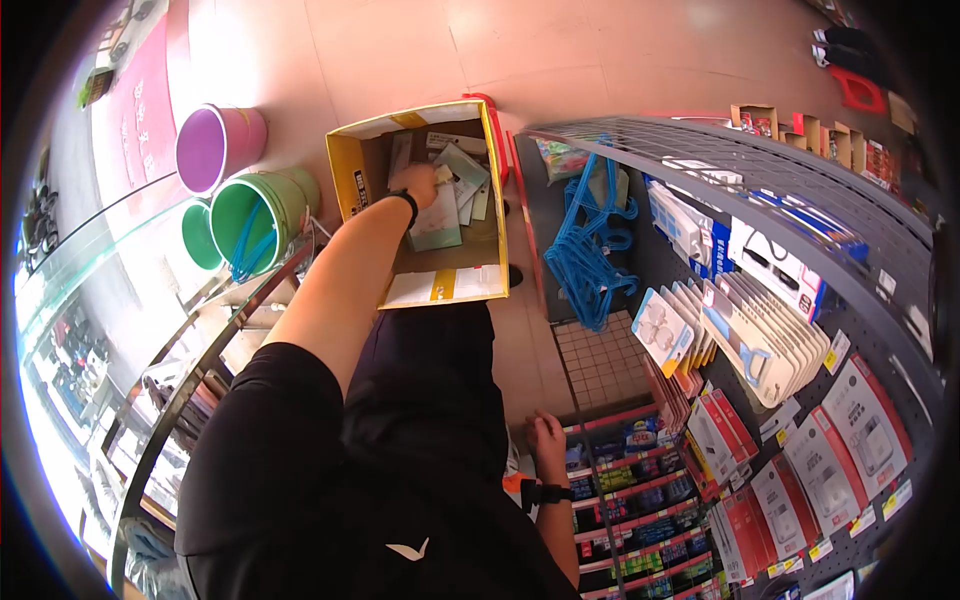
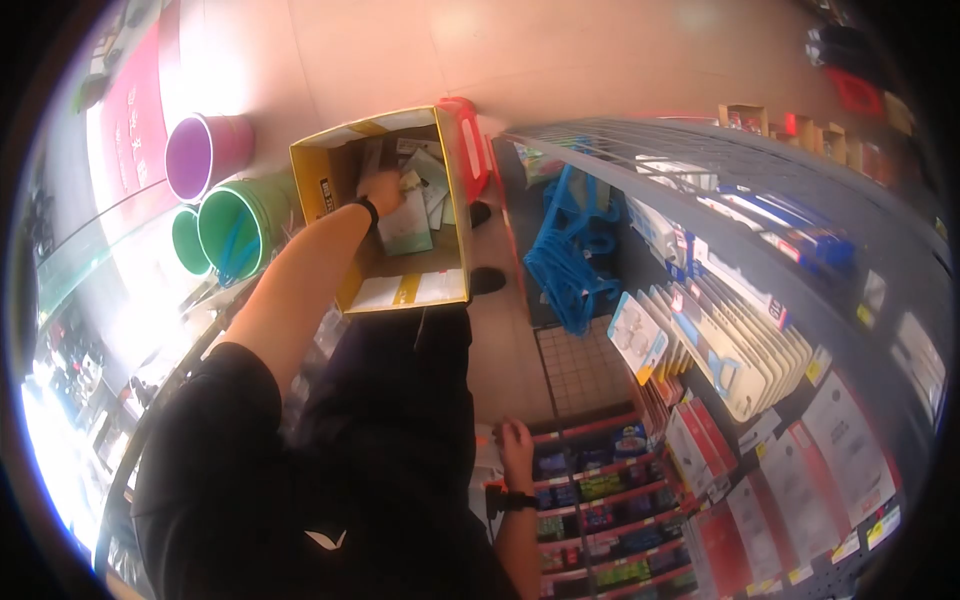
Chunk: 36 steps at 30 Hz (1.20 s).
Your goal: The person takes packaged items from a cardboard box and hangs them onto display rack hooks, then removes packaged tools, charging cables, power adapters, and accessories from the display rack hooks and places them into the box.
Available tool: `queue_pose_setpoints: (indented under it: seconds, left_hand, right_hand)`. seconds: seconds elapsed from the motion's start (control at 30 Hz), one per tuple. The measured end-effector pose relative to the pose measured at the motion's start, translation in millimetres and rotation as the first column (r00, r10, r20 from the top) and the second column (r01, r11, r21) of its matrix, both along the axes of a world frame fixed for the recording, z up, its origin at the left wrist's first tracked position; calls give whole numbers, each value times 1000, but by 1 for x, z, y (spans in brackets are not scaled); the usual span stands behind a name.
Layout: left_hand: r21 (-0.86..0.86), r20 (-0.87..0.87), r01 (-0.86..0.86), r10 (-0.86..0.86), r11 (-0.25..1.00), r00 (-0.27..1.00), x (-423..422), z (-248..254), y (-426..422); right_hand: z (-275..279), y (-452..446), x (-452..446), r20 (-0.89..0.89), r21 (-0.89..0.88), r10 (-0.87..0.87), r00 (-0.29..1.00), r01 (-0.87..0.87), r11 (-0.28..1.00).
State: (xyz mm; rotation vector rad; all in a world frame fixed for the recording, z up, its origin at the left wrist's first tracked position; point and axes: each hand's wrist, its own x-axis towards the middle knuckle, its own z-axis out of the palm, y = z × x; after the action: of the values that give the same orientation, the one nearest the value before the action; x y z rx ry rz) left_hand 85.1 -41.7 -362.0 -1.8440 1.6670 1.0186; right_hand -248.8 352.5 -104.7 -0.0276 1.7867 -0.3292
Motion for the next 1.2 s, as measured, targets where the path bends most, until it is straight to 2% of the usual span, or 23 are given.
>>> queue_pose_setpoints:
  seconds: [0.13, 0.2, 0.33, 0.37, 0.4, 0.43, 0.47, 0.5, 0.53, 0.57, 0.63, 0.7, 0.73, 0.8, 0.83, 0.9, 0.97, 1.0, 1.03, 1.1, 1.13, 1.17, 1.2]
  left_hand:
    - [-84, -78, 8, -15, 996, 997, -12, 66, 17]
    - [-137, -241, 16, -49, 990, 969, -11, 92, 26]
    - [-206, -325, 49, -116, 977, 939, -6, 121, 44]
    - [-242, -360, 11, -100, 970, 927, -11, 149, 46]
    - [-266, -357, 48, -145, 963, 923, -11, 165, 46]
    - [-317, -362, -31, -90, 948, 928, -11, 174, 52]
    - [-409, -407, -57, -126, 911, 904, -9, 184, 57]
    - [-510, -468, -103, -175, 854, 866, -8, 192, 60]
    - [-486, -456, -103, -152, 868, 877, -7, 205, 59]
    - [-578, -507, -130, -230, 805, 830, -15, 227, 59]
    - [-604, -474, -102, -254, 790, 843, -32, 273, 55]
    - [-592, -409, -10, -290, 806, 865, -48, 320, 54]
    - [-594, -397, 28, -324, 804, 859, -57, 341, 54]
    - [-614, -385, 93, -401, 783, 831, -83, 393, 59]
    - [-633, -385, 145, -471, 761, 794, -98, 416, 61]
    - [-538, -487, 213, -507, 816, 712, -126, 462, 68]
    - [-592, -528, 299, -641, 748, 557, -155, 501, 76]
    - [-559, -575, 364, -665, 745, 477, -168, 519, 79]
    - [-593, -579, 380, -704, 710, 412, -179, 521, 81]
    - [-587, -630, 493, -745, 642, 219, -199, 546, 83]
    - [-597, -628, 478, -746, 644, 222, -208, 566, 87]
    - [-591, -616, 546, -769, 593, 169, -217, 588, 91]
    - [-582, -606, 611, -787, 537, 114, -225, 603, 91]
  right_hand:
    - [5, -1, -5, 31, -42, -63, 998, 64, 997]
    - [8, 0, -6, 39, -79, -85, 996, 88, 993]
    - [-2, 21, -24, 18, -129, -55, 998, 57, 990]
    - [-4, 23, -25, 30, -133, -9, 1000, 13, 991]
    - [-2, 20, -25, 4, -187, -59, 998, 59, 981]
    - [4, 19, -26, -14, -170, -13, 1000, 10, 985]
    - [9, 17, -28, -35, -149, 31, 999, -36, 988]
    - [10, 16, -31, -68, -200, -21, 997, 7, 980]
    - [11, 16, -33, -71, -240, 14, 997, -31, 970]
    - [12, 13, -35, -77, -281, 52, 996, -72, 957]
    - [15, 3, -41, -102, -355, -14, 995, -24, 935]
    - [16, -6, -49, -154, -306, 108, 982, -151, 940]
    - [19, -14, -53, -175, -341, 77, 982, -134, 930]
    - [33, -27, -55, -277, -450, 104, 955, -224, 864]
    - [39, -33, -57, -330, -493, 118, 937, -277, 825]
    - [58, -51, -62, -388, -554, 122, 914, -337, 762]
    - [100, -75, -64, -322, -724, 67, 944, -292, 625]
    - [123, -85, -65, -382, -761, 68, 922, -355, 543]
    - [147, -95, -68, -395, -766, 72, 916, -372, 525]
    - [190, -110, -71, -587, -748, 109, 802, -589, 306]
    - [204, -114, -73, -612, -734, 132, 779, -623, 269]
    - [215, -118, -75, -621, -730, 139, 771, -634, 257]
    - [224, -121, -76, -545, -737, 250, 800, -600, 313]
